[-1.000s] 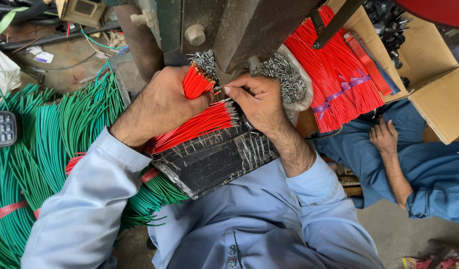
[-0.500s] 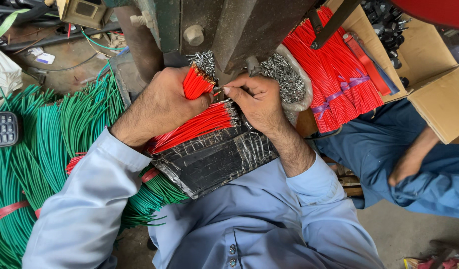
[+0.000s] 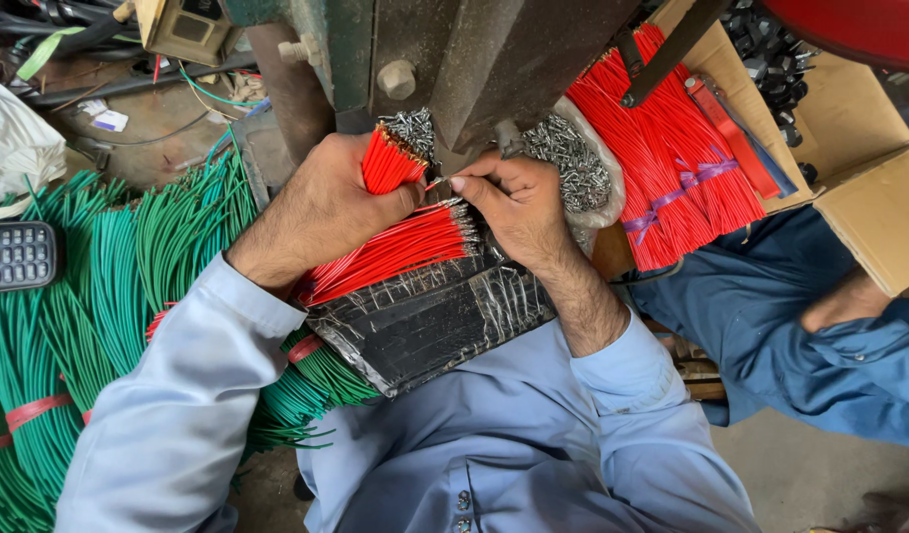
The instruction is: The person holds a bundle of red insulated wires and, one at a time, inserts the stripped end of a wire with a metal terminal into a bench-mounted crimping press, operates the press to crimp the terminal onto the wire, and sets the finished wire onto a growing pile on the work surface.
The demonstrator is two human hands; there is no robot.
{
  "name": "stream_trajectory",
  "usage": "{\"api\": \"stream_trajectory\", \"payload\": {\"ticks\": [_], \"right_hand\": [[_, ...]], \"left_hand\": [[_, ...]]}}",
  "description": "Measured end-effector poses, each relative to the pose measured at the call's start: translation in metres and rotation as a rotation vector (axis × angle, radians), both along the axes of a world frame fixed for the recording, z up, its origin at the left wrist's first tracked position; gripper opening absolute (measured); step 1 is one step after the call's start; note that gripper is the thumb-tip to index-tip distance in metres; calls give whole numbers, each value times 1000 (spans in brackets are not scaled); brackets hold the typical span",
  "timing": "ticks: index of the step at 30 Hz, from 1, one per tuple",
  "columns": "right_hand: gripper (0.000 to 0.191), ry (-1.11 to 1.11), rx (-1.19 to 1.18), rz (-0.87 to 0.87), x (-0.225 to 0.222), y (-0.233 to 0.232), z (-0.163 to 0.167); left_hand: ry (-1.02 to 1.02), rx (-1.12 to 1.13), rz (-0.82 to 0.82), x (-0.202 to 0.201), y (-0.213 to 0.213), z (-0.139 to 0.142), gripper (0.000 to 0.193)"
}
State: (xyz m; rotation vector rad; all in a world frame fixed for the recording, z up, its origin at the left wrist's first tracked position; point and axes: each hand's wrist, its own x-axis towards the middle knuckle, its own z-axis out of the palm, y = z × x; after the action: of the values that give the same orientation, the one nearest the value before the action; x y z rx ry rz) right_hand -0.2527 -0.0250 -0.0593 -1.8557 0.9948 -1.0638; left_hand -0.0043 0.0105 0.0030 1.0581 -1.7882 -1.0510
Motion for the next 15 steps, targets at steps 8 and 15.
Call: {"api": "stream_trajectory", "payload": {"ticks": [8,15], "right_hand": [[7,-14,-20,30,0,-1,0],[8,-14,-59,23,0,-2,-2]], "left_hand": [[1,-13,14,1,-1,-2,14],[-38,14,32,-2,-1,1,17]]}}
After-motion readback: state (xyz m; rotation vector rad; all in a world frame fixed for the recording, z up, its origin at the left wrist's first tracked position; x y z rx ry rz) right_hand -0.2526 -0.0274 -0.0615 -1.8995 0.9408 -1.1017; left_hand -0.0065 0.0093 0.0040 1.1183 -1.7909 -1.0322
